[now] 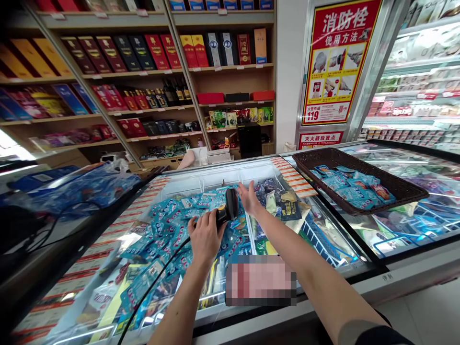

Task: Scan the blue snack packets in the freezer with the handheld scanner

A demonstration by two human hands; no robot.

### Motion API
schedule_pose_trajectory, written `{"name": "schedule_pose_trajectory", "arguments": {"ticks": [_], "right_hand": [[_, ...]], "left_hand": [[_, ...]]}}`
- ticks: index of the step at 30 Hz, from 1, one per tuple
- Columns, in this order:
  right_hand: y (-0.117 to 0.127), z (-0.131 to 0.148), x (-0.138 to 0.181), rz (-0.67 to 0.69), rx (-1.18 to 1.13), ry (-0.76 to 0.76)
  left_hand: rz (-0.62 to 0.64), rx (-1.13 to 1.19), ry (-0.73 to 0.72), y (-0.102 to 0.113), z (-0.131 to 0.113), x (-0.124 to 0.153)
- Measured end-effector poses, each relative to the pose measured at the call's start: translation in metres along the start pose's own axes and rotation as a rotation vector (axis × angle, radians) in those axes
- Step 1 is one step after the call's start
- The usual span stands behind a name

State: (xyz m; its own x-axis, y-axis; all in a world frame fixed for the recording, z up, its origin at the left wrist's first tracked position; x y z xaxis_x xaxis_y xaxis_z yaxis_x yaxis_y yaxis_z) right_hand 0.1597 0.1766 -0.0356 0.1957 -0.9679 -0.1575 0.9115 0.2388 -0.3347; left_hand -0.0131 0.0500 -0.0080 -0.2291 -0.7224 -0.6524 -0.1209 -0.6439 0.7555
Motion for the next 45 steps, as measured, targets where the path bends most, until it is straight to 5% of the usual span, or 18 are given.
{"name": "schedule_pose_trajectory", "arguments": {"ticks": [3, 10, 18, 26, 32, 36, 41, 45], "right_hand": [[0.019, 0.016, 0.013, -0.152, -0.131, 0.002], [0.067, 0.043, 0.065, -0.216, -0.072, 0.007], [0.077, 0.060, 0.098, -0.401, 0.067, 0.035], [0.077, 0.070, 0.131, -0.111, 0.014, -0.244], [0.071, 0.074, 0.147, 0.035, -0.029, -0.299], [0.059, 0.087, 0.154, 0.158, -0.065, -0.317], [0.024, 0.129, 0.167, 0.323, -0.098, -0.304], [-0.019, 0.176, 0.192, 0.487, -0.150, -0.271]], "left_hand": [[0.038, 0.001, -0.067, -0.005, -0.010, -0.004], [0.134, -0.011, -0.235, -0.011, -0.027, -0.018], [0.135, 0.064, -0.242, -0.011, -0.039, -0.030], [-0.002, 0.525, -0.033, -0.005, -0.043, -0.038], [-0.040, 0.830, 0.204, 0.013, -0.043, -0.035], [0.224, 1.383, 0.429, 0.027, -0.038, -0.045], [0.521, 1.796, 0.345, 0.069, -0.023, -0.060], [0.642, 1.942, 0.276, 0.117, -0.021, -0.064]]}}
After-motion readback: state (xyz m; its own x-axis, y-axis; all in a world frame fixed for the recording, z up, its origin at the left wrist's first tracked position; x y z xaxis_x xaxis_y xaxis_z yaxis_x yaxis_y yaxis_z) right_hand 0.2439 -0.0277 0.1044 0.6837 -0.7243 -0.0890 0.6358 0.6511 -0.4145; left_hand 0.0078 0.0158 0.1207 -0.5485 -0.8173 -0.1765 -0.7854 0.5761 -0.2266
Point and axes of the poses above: each hand's wrist, its own x-axis away from the middle knuckle, its own y-axis out of the back of the hand, z = x × y, the point moved 2 cm from there along -x, towards the middle knuckle, and after that the axes turned 6 degrees about -x, right-handed, at the moved point
